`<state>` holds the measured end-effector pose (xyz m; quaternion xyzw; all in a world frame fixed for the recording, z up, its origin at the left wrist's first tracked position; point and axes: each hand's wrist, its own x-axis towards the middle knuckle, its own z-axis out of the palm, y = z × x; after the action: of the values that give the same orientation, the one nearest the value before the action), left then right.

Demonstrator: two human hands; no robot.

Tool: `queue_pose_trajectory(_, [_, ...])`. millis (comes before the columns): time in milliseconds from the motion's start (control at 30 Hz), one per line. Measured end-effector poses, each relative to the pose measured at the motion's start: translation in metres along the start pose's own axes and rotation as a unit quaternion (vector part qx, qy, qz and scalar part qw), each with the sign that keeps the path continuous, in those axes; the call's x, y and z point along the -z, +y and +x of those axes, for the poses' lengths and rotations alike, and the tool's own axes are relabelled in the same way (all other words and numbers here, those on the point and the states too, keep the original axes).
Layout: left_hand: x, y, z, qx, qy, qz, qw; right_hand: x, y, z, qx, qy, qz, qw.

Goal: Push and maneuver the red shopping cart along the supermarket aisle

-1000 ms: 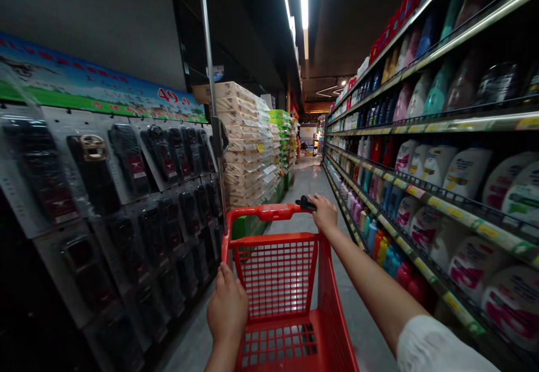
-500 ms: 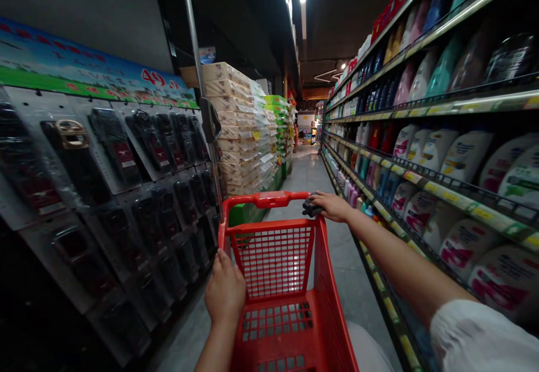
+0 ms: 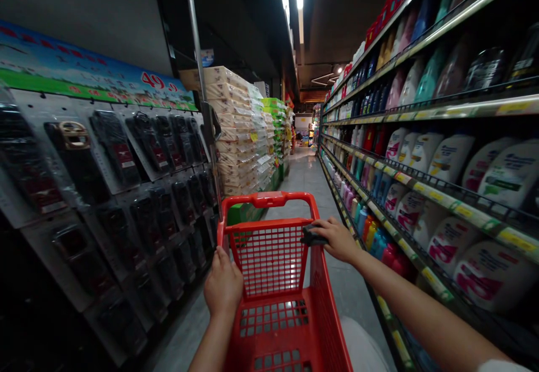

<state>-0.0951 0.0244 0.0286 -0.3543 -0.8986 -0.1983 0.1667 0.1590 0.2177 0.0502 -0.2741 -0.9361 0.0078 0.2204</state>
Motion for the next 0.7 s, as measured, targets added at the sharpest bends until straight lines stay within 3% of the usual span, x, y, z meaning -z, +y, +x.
queue_pose_trajectory(167, [-0.002,-0.001,0.0,0.0,0.013,-0.003,1.0,-0.023,0.003,0.028,-0.095,0.071,0.052,0.992])
queue_pose_trajectory(300, [-0.004,-0.001,0.0,0.005,0.022,-0.002,1.0,-0.034,-0.012,-0.003,-0.04,0.039,0.053,0.997])
queue_pose_trajectory(400, [-0.003,0.0,-0.001,0.011,0.015,-0.012,1.0,-0.021,-0.018,-0.015,-0.036,0.008,0.034,0.999])
queue_pose_trajectory(533, [0.0,0.0,-0.002,0.012,-0.002,-0.032,0.999,0.003,-0.021,0.015,-0.129,0.058,0.01,0.99])
queue_pose_trajectory(600, [0.0,-0.001,-0.003,0.015,-0.001,-0.042,0.999,0.004,-0.024,0.036,-0.106,0.089,-0.009,0.99])
queue_pose_trajectory(700, [-0.003,-0.003,-0.003,0.015,0.003,-0.053,0.998,-0.014,-0.037,0.058,-0.064,0.042,-0.059,0.995])
